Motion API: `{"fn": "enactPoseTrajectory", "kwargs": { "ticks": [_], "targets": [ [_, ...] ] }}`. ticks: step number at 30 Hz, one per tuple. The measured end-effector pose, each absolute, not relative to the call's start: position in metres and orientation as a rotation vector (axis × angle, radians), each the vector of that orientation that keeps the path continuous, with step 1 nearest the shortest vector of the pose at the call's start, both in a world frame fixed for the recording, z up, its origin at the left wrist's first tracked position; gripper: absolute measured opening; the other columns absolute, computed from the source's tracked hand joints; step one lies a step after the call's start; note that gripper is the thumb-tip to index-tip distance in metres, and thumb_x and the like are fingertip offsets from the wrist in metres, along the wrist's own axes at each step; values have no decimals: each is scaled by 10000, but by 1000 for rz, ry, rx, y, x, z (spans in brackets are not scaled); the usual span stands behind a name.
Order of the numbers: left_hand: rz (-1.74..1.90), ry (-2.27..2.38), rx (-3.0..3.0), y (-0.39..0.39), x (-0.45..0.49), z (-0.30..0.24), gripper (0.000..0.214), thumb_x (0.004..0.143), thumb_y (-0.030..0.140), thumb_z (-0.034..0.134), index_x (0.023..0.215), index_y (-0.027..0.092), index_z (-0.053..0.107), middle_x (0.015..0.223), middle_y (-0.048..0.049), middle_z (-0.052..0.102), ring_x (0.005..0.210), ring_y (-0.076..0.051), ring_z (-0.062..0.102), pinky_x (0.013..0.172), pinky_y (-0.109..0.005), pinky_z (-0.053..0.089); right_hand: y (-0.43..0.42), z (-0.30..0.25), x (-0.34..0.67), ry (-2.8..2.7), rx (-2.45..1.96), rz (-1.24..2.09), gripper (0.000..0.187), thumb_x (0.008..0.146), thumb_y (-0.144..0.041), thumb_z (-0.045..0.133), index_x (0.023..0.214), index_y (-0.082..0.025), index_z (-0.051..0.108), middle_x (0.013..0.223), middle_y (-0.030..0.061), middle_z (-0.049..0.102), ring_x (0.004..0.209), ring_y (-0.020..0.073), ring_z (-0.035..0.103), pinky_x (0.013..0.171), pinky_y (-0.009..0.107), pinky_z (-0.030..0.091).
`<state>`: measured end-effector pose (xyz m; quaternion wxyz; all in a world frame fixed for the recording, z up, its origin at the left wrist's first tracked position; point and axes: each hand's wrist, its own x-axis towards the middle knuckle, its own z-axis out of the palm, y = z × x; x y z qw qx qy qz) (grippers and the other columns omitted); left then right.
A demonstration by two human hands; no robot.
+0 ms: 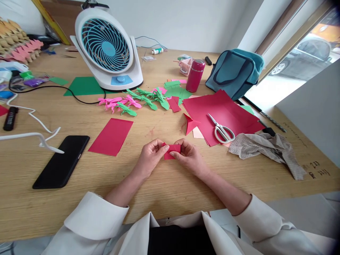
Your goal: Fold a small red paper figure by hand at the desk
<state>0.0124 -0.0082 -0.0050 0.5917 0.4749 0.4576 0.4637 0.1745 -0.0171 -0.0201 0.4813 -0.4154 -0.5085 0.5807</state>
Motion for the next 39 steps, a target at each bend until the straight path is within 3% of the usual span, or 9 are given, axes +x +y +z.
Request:
{"fn": "enactPoseTrajectory", "kwargs": {
  "ticks": [9, 17, 25, 31, 39],
  "targets": [
    [1084, 1060, 1029, -7, 12, -6, 309, 703, 387, 768, 735, 167, 553, 693, 47, 552, 638, -84, 480, 633, -208, 404, -17, -18, 173, -1198, -1019, 1469, 421, 703, -540, 786, 840, -229, 536, 742, -20, 594, 658, 129, 536, 644, 281, 468],
    [1062, 1089, 1142, -8, 11, -5, 264, 743, 347, 728, 688, 158, 552, 661, 49, 519, 640, -85, 455, 619, -206, 371, -17, -28, 176, -1222, -932, 1447, 280, 801, -401, 757, 881, -211, 567, 768, -17, 596, 672, 111, 536, 629, 252, 429],
    [1061, 1026, 1023, -7, 13, -7, 296, 725, 379, 766, 723, 150, 579, 700, 41, 557, 661, -85, 497, 646, -206, 416, -18, -26, 177, -1324, -938, 1461, 322, 805, -451, 748, 910, -213, 557, 766, -16, 577, 670, 122, 531, 627, 261, 446],
    [1073, 1007, 991, -2, 6, -4, 429, 669, 385, 820, 964, 143, 623, 805, 10, 654, 719, -101, 582, 687, -217, 464, -17, -17, 182, -1369, -895, 1374, 278, 935, -467, 585, 1057, -220, 545, 838, -2, 588, 724, 130, 596, 713, 292, 515],
    [1015, 1058, 1140, 2, 2, -4, 456, 700, 344, 792, 1021, 170, 518, 700, 51, 610, 640, -102, 594, 624, -214, 462, -19, -14, 185, -1724, -867, 990, 89, 955, -201, 528, 1023, -219, 583, 942, 34, 620, 858, 146, 601, 808, 314, 511]
  ]
}}
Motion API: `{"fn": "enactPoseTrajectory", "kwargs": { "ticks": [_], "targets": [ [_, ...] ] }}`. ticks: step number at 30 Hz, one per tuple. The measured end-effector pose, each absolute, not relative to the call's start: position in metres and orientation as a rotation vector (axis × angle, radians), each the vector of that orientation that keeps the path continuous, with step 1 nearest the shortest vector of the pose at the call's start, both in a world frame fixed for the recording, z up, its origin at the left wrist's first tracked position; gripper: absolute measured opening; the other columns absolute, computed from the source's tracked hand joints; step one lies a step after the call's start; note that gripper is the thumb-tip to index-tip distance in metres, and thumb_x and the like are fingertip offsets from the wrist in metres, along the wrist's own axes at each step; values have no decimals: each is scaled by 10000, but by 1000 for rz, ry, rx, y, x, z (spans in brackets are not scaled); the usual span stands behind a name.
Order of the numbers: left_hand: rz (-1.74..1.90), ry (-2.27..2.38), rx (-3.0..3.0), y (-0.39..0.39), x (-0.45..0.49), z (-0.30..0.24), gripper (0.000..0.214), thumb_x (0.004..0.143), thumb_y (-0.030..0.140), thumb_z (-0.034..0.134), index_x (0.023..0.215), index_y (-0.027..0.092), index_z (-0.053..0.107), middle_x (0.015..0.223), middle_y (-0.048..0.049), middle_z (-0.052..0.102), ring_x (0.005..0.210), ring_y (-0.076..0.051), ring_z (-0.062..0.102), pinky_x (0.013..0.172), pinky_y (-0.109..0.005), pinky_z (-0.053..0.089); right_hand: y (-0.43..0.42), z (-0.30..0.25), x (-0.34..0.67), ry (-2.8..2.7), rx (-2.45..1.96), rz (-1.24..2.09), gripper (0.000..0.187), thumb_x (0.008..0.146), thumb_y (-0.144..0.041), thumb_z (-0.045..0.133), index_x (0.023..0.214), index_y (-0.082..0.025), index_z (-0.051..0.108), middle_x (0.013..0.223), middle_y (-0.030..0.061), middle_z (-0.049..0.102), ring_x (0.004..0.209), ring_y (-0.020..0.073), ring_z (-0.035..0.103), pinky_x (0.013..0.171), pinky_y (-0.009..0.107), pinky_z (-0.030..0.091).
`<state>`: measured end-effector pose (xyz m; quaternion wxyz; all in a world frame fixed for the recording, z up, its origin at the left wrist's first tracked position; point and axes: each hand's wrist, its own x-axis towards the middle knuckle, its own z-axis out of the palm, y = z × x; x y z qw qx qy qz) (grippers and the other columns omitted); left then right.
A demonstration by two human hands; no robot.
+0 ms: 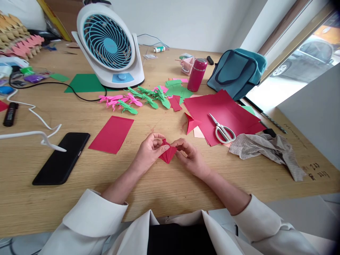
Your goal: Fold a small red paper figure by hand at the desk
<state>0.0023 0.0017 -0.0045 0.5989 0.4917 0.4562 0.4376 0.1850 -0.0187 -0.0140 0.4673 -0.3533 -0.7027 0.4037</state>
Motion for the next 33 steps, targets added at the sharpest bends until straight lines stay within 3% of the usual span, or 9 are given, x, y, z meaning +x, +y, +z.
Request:
{"fn": "enactPoseTrajectory", "kwargs": {
  "ticks": [5, 10, 16, 25, 33],
  "targets": [
    [995, 1057, 1214, 3, -1, -6, 448, 725, 351, 773, 1053, 167, 528, 770, 6, 676, 690, -133, 640, 644, -237, 489, -20, -8, 187, -1943, -835, 679, 164, 919, -97, 515, 1005, -210, 598, 925, 49, 632, 869, 159, 612, 782, 314, 514],
    [1001, 1054, 1347, 5, -5, -8, 305, 775, 367, 730, 984, 154, 665, 912, -42, 731, 829, -167, 672, 757, -269, 521, -22, -10, 188, -2092, -835, 483, 138, 942, -144, 539, 1054, -209, 584, 919, 63, 613, 849, 176, 596, 751, 322, 518],
    [882, 1082, 1440, 4, -6, -8, 368, 807, 423, 691, 1073, 170, 719, 1109, -78, 748, 1003, -233, 687, 879, -327, 527, -22, -9, 190, -2153, -872, 301, 136, 941, -129, 528, 1015, -195, 620, 893, 64, 549, 813, 171, 550, 718, 310, 507],
    [763, 1204, 1854, 0, -1, -7, 227, 895, 228, 547, 1078, 216, 681, 1094, -30, 737, 1003, -192, 674, 919, -315, 496, -20, -10, 192, -2326, -868, 201, 135, 953, -157, 503, 962, -184, 635, 972, 93, 587, 878, 192, 560, 789, 339, 494],
    [758, 1232, 2327, -5, -3, -13, 233, 899, 119, 517, 1037, 205, 685, 1065, -69, 636, 1057, -229, 570, 949, -390, 473, -20, -13, 191, -2524, -924, 203, 169, 984, -176, 460, 935, -186, 622, 941, 86, 614, 850, 199, 553, 793, 341, 461]
  ]
}}
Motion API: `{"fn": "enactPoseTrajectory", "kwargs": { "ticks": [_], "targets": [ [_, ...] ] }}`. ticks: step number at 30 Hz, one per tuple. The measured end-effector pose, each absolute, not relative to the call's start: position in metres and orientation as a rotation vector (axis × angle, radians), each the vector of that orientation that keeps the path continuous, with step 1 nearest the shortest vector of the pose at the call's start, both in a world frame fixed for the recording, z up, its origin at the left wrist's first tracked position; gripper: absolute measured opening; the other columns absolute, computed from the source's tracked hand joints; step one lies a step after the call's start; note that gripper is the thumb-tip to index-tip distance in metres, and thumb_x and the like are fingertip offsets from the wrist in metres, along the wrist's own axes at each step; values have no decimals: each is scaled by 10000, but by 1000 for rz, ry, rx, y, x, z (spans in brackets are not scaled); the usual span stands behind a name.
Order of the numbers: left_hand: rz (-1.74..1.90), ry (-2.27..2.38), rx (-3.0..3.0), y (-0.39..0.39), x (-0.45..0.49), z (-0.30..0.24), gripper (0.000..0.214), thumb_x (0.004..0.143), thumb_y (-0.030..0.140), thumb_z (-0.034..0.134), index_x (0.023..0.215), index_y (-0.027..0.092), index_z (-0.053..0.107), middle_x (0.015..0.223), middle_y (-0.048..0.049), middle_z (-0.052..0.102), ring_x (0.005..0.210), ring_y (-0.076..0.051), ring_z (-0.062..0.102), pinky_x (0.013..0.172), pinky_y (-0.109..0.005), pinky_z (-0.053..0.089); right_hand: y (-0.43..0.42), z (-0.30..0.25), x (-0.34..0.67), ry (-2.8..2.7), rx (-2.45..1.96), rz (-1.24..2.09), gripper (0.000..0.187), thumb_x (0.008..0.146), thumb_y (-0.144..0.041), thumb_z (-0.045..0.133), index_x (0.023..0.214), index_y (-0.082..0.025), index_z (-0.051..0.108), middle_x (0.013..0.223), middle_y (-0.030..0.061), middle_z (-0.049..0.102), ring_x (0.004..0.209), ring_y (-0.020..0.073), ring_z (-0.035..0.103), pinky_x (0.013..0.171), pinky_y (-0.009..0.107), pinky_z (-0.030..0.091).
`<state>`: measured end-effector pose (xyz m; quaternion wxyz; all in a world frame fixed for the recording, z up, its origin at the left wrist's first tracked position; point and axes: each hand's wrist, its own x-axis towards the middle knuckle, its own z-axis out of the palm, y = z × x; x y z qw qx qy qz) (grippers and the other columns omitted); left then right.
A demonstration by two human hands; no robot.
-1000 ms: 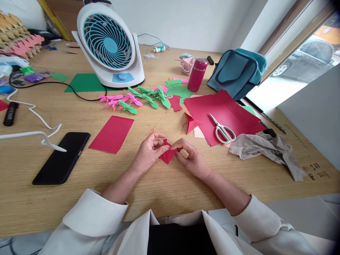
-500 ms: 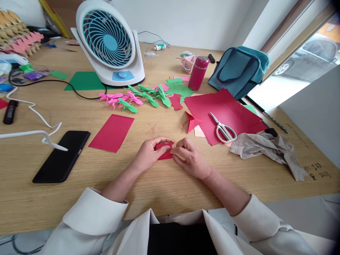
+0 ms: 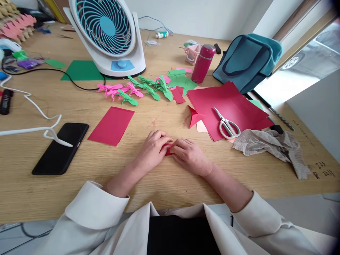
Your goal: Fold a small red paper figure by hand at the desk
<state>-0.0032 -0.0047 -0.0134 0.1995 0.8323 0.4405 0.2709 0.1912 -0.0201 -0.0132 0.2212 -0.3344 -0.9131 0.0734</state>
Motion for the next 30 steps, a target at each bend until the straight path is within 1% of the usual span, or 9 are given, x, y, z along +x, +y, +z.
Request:
{"fn": "enactPoseTrajectory", "kwargs": {
  "ticks": [2, 4, 6, 9, 12, 16, 20, 24, 30],
  "targets": [
    [737, 1230, 2326, -7, -5, -11, 225, 906, 97, 496, 988, 197, 680, 998, -58, 636, 985, -208, 588, 897, -356, 481, -20, -15, 191, -2536, -940, 220, 166, 984, -184, 467, 926, -186, 623, 920, 80, 608, 838, 197, 545, 795, 339, 454],
    [679, 1189, 2315, -11, -9, -10, 231, 907, 73, 471, 941, 189, 668, 913, -40, 633, 884, -182, 603, 811, -313, 481, -20, -15, 191, -2547, -959, 218, 157, 979, -193, 482, 914, -181, 625, 913, 80, 607, 831, 199, 535, 789, 339, 448],
    [640, 1178, 2325, -16, -13, -9, 220, 911, 76, 466, 907, 187, 656, 869, -32, 623, 829, -175, 597, 756, -300, 467, -20, -15, 191, -2557, -970, 209, 156, 973, -196, 493, 896, -173, 626, 909, 83, 607, 826, 203, 528, 776, 341, 444],
    [652, 1160, 2317, -23, -21, -8, 199, 930, 98, 469, 936, 195, 642, 906, -31, 629, 869, -175, 600, 785, -299, 460, -21, -13, 191, -2552, -978, 221, 168, 972, -193, 492, 873, -166, 625, 897, 84, 605, 821, 204, 524, 773, 339, 444],
    [648, 1128, 2301, -27, -25, -8, 142, 938, 131, 507, 959, 198, 631, 944, -29, 629, 920, -174, 604, 828, -297, 463, -21, -11, 190, -2509, -994, 289, 155, 973, -194, 492, 887, -174, 620, 885, 78, 605, 817, 199, 528, 774, 332, 446],
    [630, 1167, 2312, -27, -23, -10, 67, 916, 163, 568, 917, 201, 624, 931, -27, 614, 896, -179, 603, 793, -297, 470, -21, -11, 188, -2436, -1037, 407, 131, 962, -190, 510, 870, -189, 602, 878, 72, 612, 822, 195, 541, 770, 328, 453],
    [661, 1206, 2300, -27, -19, -13, 115, 925, 141, 535, 894, 205, 625, 889, -16, 606, 846, -163, 594, 782, -292, 464, -21, -10, 186, -2414, -1085, 449, 106, 950, -186, 535, 861, -191, 592, 887, 72, 624, 835, 200, 555, 780, 337, 458],
    [660, 1243, 2291, -26, -18, -11, 131, 929, 157, 531, 870, 207, 637, 854, -16, 614, 838, -168, 588, 781, -300, 458, -22, -9, 185, -2393, -1108, 464, 102, 955, -182, 520, 881, -198, 587, 881, 68, 624, 826, 199, 557, 775, 339, 456],
    [615, 1302, 2295, -25, -18, -9, 101, 926, 169, 545, 864, 205, 617, 854, -14, 625, 824, -173, 594, 748, -296, 442, -21, -14, 185, -2381, -1153, 439, 68, 965, -181, 506, 955, -200, 571, 897, 69, 631, 845, 208, 563, 779, 341, 447]
  ]
}}
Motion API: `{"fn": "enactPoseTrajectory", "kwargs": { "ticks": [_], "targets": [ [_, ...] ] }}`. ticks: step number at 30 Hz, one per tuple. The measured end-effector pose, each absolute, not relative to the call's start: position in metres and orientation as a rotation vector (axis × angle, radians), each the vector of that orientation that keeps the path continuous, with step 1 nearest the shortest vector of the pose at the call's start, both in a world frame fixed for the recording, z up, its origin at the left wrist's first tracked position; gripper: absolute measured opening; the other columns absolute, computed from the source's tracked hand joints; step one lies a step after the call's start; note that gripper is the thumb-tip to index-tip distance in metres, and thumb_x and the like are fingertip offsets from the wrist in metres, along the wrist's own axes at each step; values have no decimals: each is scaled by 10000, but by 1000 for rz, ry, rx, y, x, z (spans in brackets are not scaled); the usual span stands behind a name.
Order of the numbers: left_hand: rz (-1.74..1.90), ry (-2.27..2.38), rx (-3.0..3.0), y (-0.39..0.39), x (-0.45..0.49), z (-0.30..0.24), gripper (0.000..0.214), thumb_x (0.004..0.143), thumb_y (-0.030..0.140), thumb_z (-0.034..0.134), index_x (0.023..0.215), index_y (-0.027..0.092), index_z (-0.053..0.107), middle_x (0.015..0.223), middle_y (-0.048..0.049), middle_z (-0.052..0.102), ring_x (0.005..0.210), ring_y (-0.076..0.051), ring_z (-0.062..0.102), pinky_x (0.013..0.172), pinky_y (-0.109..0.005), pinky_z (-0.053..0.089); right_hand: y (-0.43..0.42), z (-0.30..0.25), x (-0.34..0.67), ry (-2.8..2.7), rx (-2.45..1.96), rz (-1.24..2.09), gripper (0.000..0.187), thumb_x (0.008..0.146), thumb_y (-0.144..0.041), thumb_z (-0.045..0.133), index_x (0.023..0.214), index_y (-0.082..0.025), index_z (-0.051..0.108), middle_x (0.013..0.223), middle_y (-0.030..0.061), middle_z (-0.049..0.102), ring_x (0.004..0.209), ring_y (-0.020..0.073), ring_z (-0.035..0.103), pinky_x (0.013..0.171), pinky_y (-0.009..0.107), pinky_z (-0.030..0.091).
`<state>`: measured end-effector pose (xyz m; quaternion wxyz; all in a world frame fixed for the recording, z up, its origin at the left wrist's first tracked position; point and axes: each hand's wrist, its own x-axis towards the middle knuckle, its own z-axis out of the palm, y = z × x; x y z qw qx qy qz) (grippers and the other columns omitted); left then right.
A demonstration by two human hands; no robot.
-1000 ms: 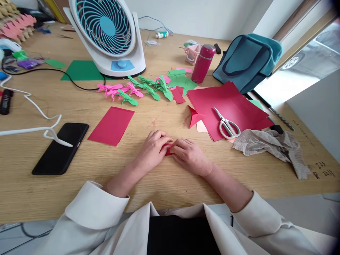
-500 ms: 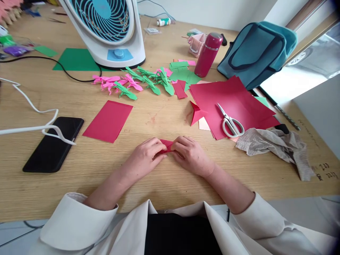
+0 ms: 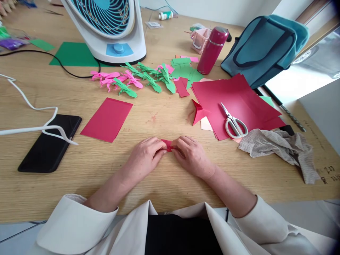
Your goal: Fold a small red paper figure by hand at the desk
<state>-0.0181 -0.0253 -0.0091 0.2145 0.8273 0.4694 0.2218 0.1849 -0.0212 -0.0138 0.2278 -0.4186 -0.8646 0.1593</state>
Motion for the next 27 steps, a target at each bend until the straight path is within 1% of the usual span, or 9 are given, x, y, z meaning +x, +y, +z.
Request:
{"fn": "enactPoseTrajectory", "kwargs": {
  "ticks": [6, 9, 12, 16, 19, 21, 23, 24, 27],
  "targets": [
    [543, 1334, 2353, -25, -18, -8, 73, 922, 163, 543, 901, 211, 593, 884, -7, 632, 767, -163, 581, 685, -289, 414, -20, -15, 184, -2421, -1136, 411, 124, 974, -171, 488, 919, -198, 596, 894, 67, 621, 834, 198, 555, 778, 332, 441],
    [528, 1338, 2379, -25, -16, -6, 97, 924, 150, 513, 911, 214, 584, 890, -8, 628, 784, -166, 585, 688, -289, 416, -21, -13, 184, -2440, -1129, 392, 154, 965, -154, 488, 896, -198, 619, 893, 74, 619, 834, 200, 551, 773, 334, 441],
    [513, 1345, 2412, -25, -15, -7, 133, 935, 158, 482, 881, 213, 590, 861, -12, 608, 787, -170, 581, 696, -291, 420, -21, -12, 184, -2452, -1130, 384, 172, 957, -137, 484, 902, -195, 636, 899, 80, 620, 844, 204, 555, 778, 339, 446],
    [586, 1279, 2370, -24, -23, -8, 188, 926, 123, 459, 900, 215, 621, 863, -16, 616, 802, -166, 598, 711, -284, 446, -22, -11, 184, -2475, -1120, 349, 189, 959, -127, 474, 918, -195, 645, 898, 81, 623, 845, 202, 555, 785, 334, 449],
    [725, 1221, 2250, -28, -35, -8, 252, 929, 84, 428, 969, 214, 640, 924, -23, 667, 875, -158, 642, 778, -277, 492, -22, -12, 185, -2486, -1120, 315, 194, 963, -132, 474, 883, -188, 642, 885, 81, 621, 824, 200, 543, 773, 331, 448],
    [796, 1209, 2256, -34, -42, -7, 318, 937, 66, 396, 1047, 212, 656, 1018, -40, 694, 966, -165, 655, 851, -293, 514, -22, -13, 185, -2488, -1122, 305, 197, 961, -128, 477, 862, -184, 638, 883, 82, 620, 824, 201, 541, 771, 332, 447],
    [795, 1165, 2365, -42, -48, -8, 388, 934, 46, 388, 1164, 207, 656, 1169, -71, 687, 1106, -193, 635, 978, -346, 503, -22, -13, 185, -2489, -1122, 305, 198, 957, -123, 479, 855, -186, 636, 883, 82, 621, 829, 201, 542, 772, 330, 448],
    [768, 1133, 2439, -46, -50, -9, 411, 934, 43, 398, 1219, 207, 643, 1226, -80, 678, 1151, -206, 622, 1015, -370, 494, -22, -13, 185, -2488, -1122, 304, 199, 957, -123, 480, 852, -188, 636, 882, 81, 621, 831, 200, 543, 772, 328, 448],
    [647, 1066, 2663, -56, -55, -15, 477, 940, 49, 432, 1366, 225, 554, 1337, -86, 640, 1243, -248, 582, 1068, -446, 472, -23, -12, 185, -2487, -1125, 295, 197, 952, -122, 485, 844, -188, 636, 884, 80, 623, 838, 200, 546, 776, 325, 447]
  ]
}}
